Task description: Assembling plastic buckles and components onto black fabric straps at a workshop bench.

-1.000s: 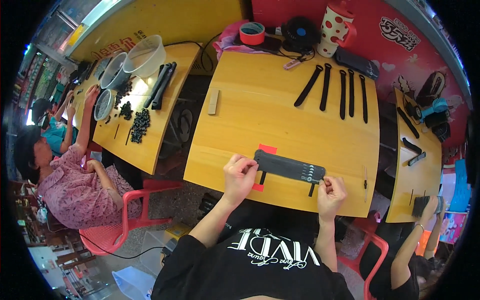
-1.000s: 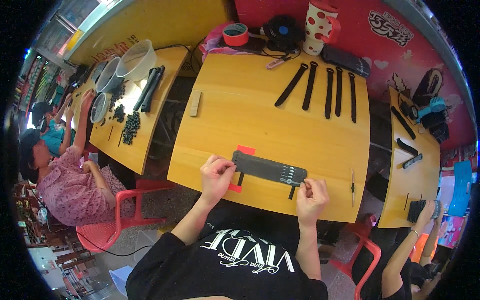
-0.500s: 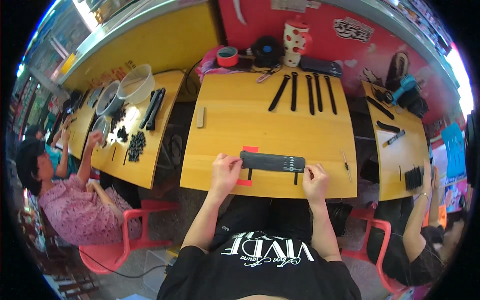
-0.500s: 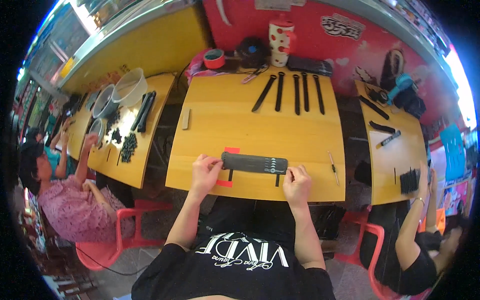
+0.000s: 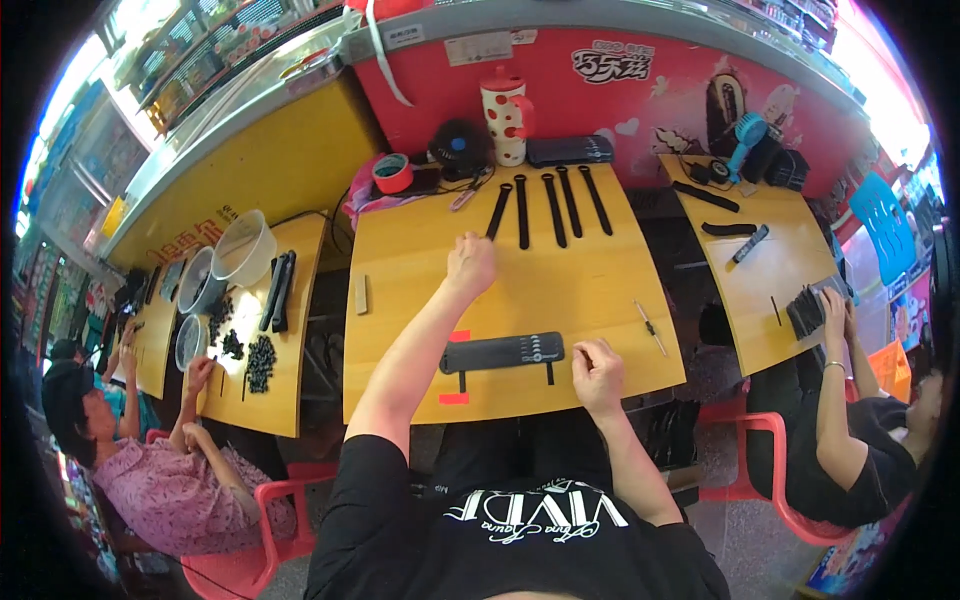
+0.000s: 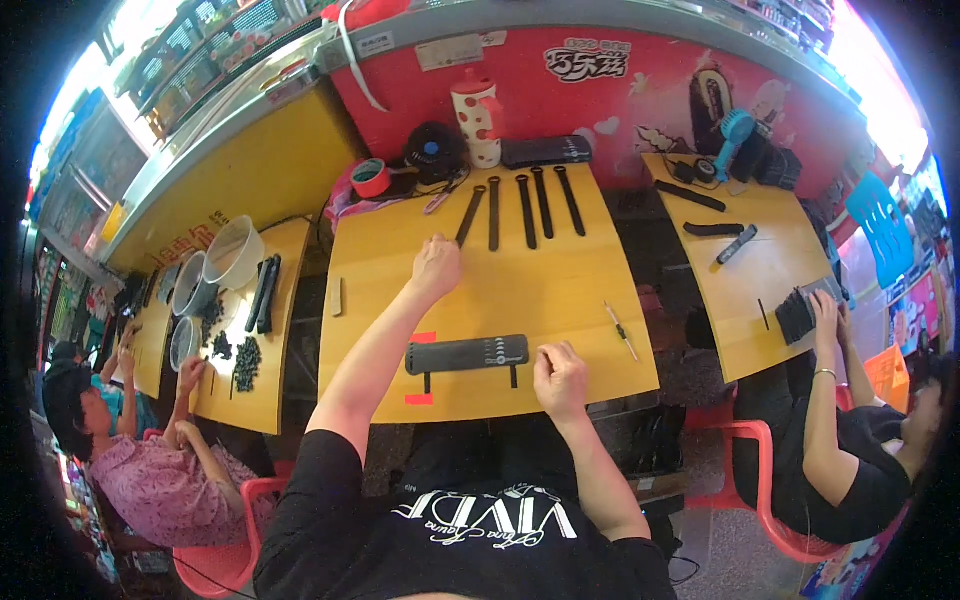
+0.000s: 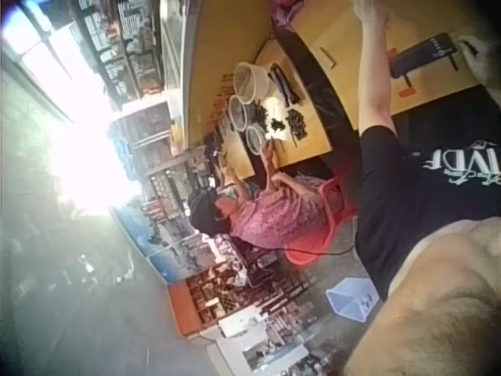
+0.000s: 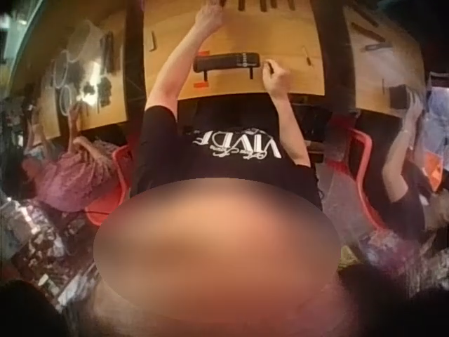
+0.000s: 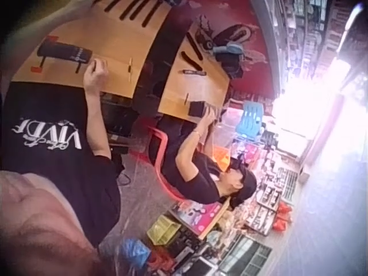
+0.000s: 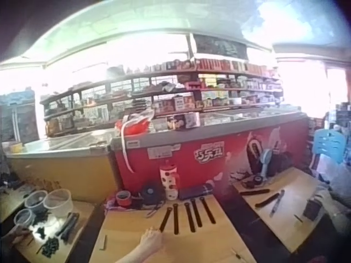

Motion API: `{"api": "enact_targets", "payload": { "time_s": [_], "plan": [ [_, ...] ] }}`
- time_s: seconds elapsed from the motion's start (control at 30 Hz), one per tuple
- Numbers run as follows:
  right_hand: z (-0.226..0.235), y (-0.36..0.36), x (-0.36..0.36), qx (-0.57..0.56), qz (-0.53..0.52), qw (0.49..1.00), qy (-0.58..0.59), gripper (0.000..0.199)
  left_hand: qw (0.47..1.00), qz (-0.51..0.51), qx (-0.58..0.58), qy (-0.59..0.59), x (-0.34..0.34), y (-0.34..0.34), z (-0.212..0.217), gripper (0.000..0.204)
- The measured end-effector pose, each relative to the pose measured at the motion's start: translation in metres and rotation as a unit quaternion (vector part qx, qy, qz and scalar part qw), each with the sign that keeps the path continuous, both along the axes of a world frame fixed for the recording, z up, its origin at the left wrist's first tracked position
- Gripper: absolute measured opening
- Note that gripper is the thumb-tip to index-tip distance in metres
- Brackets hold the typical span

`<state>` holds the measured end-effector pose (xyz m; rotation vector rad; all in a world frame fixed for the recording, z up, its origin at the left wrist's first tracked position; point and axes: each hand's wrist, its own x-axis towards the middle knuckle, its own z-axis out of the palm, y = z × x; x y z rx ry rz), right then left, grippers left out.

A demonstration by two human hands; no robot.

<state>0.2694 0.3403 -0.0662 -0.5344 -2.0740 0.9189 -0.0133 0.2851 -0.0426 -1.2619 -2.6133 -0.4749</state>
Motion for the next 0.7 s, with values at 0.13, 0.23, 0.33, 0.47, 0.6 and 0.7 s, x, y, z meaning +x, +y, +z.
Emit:
{"api": "enact_targets", "payload": {
  "time_s": [0.13,0.23,0.33,0.47,0.6,0.7],
  "plan": [
    [0.001,0.001,0.002,-0.011,-0.003,1.000,0.001,0.008,0.998,0.044,-0.027,-0.027,-0.011,-0.004,-0.002,0.016],
    [-0.001,0.001,0.001,-0.008,0.005,1.000,0.007,0.008,0.967,0.075,0.181,-0.164,-0.020,-0.035,0.001,0.018],
    [0.000,0.002,0.003,0.005,-0.003,1.000,0.022,0.007,0.694,0.023,0.450,-0.562,0.008,-0.080,0.038,0.018],
    [0.017,-0.014,0.002,-0.093,0.056,0.993,0.036,0.009,0.606,-0.022,0.514,-0.607,0.093,-0.140,0.065,0.008],
    [0.076,-0.064,-0.007,-0.206,0.243,0.947,0.042,0.016,0.641,-0.043,0.427,-0.637,0.183,-0.163,0.049,0.007],
    [0.076,-0.087,-0.012,-0.151,0.301,0.938,0.085,0.015,0.675,-0.079,0.377,-0.629,0.210,-0.165,0.029,0.010]
  ]
}}
